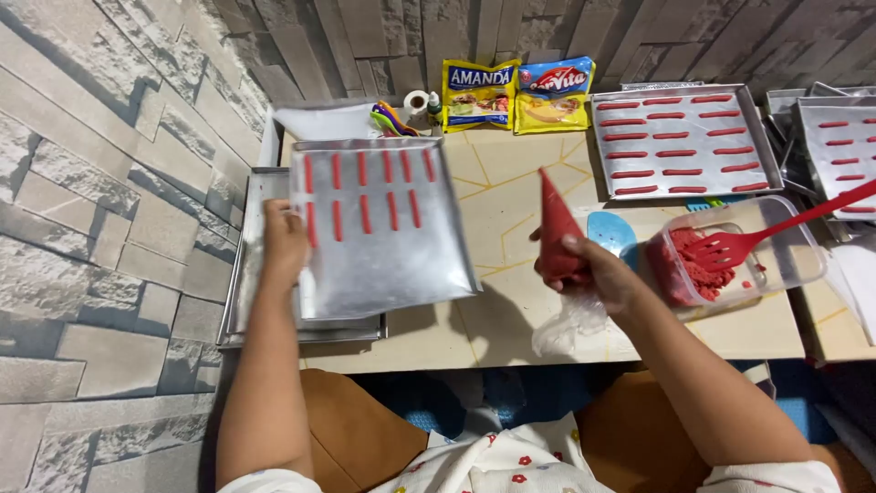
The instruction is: Piping red dough into uniform strips on a baking tray using a piping bag.
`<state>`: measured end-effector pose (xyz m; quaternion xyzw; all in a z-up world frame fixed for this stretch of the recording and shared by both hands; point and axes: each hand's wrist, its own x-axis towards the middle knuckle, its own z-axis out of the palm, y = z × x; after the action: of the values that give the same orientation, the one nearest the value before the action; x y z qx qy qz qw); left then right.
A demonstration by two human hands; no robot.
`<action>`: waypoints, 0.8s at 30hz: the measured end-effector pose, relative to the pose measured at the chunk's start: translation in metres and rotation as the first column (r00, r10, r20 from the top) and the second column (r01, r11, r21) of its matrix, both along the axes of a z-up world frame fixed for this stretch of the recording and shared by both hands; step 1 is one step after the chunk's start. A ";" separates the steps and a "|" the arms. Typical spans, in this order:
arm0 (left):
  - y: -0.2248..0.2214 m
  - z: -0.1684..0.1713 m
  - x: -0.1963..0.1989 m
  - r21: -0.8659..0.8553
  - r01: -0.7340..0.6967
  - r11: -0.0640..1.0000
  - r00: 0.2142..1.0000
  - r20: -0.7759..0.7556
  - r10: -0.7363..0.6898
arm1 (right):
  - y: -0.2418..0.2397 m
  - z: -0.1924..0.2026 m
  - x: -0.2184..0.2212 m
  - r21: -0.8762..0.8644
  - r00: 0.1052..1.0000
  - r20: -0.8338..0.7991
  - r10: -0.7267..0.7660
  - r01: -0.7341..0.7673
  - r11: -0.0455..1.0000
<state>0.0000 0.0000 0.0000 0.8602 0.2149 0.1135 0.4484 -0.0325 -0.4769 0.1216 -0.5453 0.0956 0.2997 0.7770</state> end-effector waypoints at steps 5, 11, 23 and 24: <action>-0.105 -0.028 -0.003 -0.207 0.052 0.977 0.999 0.027 -0.048 | -0.016 0.022 0.004 -0.006 0.996 0.085 -0.034 0.034 0.999; -0.191 -0.065 -0.011 -0.476 0.090 0.875 0.995 0.073 -0.063 | -0.029 0.017 0.013 0.000 0.983 0.178 -0.035 0.036 0.999; -0.231 0.067 -0.069 -0.420 -0.096 0.903 0.942 -0.330 -0.054 | -0.066 -0.046 0.037 -0.283 0.978 0.207 0.004 0.056 0.958; -0.233 0.079 -0.072 -0.491 -0.131 0.861 0.946 -0.321 -0.039 | -0.069 -0.054 0.042 -0.250 0.978 0.208 -0.015 0.068 0.966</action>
<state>-0.0721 -0.2328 0.0789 0.7136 0.3277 -0.0771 0.6143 0.0093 -0.5455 0.0674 -0.6666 0.0648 0.2109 0.7120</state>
